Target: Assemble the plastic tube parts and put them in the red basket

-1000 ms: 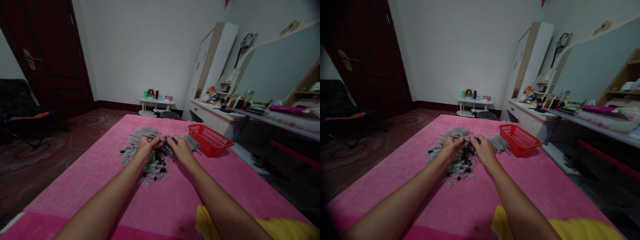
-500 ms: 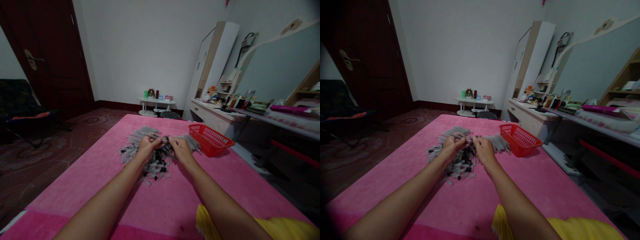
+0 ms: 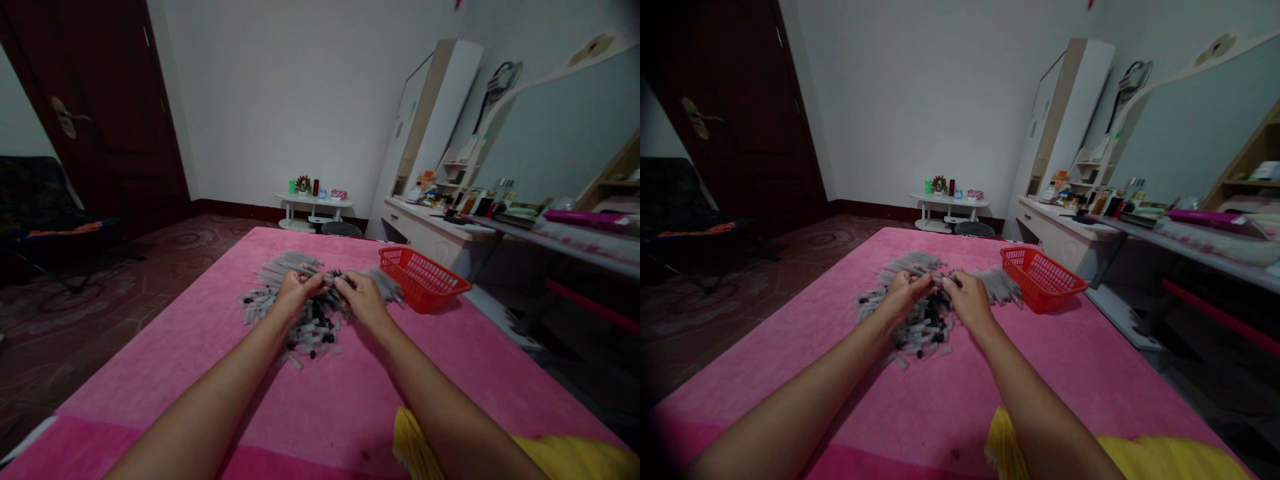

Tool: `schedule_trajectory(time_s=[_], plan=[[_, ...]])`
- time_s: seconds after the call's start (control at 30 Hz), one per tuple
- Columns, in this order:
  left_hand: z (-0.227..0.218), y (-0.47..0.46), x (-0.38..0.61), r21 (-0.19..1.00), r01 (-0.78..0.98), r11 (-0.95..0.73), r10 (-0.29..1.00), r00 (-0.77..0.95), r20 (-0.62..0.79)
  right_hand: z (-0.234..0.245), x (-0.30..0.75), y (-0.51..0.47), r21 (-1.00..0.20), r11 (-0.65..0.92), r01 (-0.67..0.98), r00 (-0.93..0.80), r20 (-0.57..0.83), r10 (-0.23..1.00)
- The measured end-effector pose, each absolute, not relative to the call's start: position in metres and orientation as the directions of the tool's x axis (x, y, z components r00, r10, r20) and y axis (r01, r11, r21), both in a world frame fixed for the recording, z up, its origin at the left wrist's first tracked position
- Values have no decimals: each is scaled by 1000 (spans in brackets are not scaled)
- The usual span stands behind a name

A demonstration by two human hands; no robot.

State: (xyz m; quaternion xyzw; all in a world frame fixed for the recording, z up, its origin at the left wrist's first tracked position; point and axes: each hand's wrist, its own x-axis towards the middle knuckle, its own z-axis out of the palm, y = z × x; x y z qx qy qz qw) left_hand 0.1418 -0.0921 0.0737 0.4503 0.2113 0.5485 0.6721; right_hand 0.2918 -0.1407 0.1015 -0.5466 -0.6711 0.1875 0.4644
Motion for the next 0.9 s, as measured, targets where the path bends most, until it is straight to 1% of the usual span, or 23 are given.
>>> schedule_trajectory(time_s=[0.1, 0.13, 0.3, 0.37, 0.43, 0.47, 0.53, 0.63, 0.67, 0.83, 0.9], plan=[[74, -93, 142, 836, -548, -17, 923, 313, 224, 99, 292, -139, -841, 283, 461, 7, 323, 946], [74, -93, 142, 836, -548, -19, 925, 308, 223, 99, 292, -139, -853, 277, 442, 9, 313, 950], [77, -94, 141, 839, -544, -28, 922, 310, 232, 98, 292, -139, -828, 328, 454, 46, 389, 920], [78, -94, 140, 846, -532, -48, 906, 333, 260, 97, 291, -138, -885, 295, 361, 56, 336, 940], [78, -93, 138, 856, -513, -67, 894, 350, 280, 96, 290, -137, -952, 220, 215, 56, 237, 970], [78, -92, 138, 859, -507, -74, 893, 350, 283, 96, 289, -137, -971, 186, 152, 48, 195, 980], [77, -89, 137, 858, -507, -77, 898, 339, 281, 96, 287, -137, -983, 167, 81, 30, 170, 985], [74, -87, 137, 847, -527, -71, 903, 327, 279, 96, 285, -139, -977, 203, 65, 23, 205, 979], [73, -87, 137, 844, -531, -73, 901, 328, 284, 97, 285, -139, -979, 195, 58, 25, 197, 980], [77, -85, 133, 856, -501, -130, 885, 331, 328, 93, 280, -142, -998, 35, -49, -13, 35, 999], [81, -81, 127, 859, -486, -159, 885, 316, 342, 88, 275, -143, -1000, 23, -8, -73, 24, 997]])
